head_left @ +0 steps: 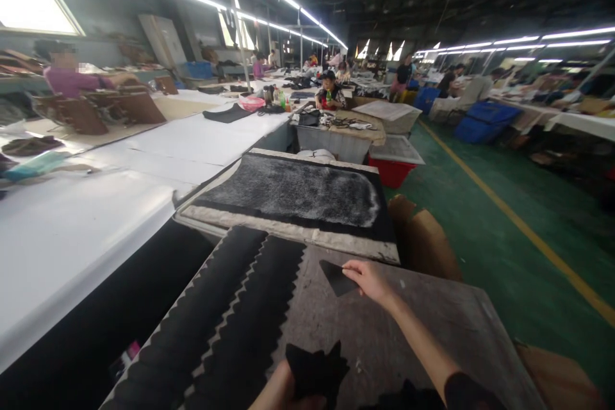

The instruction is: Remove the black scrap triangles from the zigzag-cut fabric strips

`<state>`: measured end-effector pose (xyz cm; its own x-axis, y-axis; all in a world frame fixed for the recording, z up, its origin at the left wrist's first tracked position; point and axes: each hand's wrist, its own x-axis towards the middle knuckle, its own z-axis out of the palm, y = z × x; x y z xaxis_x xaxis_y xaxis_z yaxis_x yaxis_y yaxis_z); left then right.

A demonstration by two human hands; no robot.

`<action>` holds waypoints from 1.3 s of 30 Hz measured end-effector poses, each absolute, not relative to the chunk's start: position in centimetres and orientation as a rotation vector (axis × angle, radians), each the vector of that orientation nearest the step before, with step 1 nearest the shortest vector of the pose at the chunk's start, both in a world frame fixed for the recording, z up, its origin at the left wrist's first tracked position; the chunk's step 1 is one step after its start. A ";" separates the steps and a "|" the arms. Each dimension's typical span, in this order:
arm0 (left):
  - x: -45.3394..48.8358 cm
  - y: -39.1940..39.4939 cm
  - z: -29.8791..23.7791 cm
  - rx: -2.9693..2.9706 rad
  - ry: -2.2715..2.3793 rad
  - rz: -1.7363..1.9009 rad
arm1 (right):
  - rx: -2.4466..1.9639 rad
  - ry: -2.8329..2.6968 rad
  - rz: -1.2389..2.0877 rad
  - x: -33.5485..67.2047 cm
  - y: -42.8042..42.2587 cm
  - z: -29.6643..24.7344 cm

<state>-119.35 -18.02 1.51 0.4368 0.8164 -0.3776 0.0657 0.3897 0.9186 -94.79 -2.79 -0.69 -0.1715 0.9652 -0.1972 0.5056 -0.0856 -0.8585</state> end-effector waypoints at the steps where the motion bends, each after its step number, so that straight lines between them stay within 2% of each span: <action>1: -119.4 -17.9 1.5 1.051 1.010 0.599 | -1.591 -1.717 1.193 -95.2 -2.4 -0.7; 14: -120.4 -15.8 0.0 1.031 1.032 0.629 | -1.553 -1.833 1.208 -98.2 3.0 -2.3; 30: -121.4 -11.4 -0.1 1.225 1.199 0.623 | -1.756 -1.981 0.851 -99.3 3.8 -1.6; 39: -120.9 -8.5 1.4 1.223 1.174 0.630 | -1.705 -1.983 0.915 -98.7 4.5 -2.3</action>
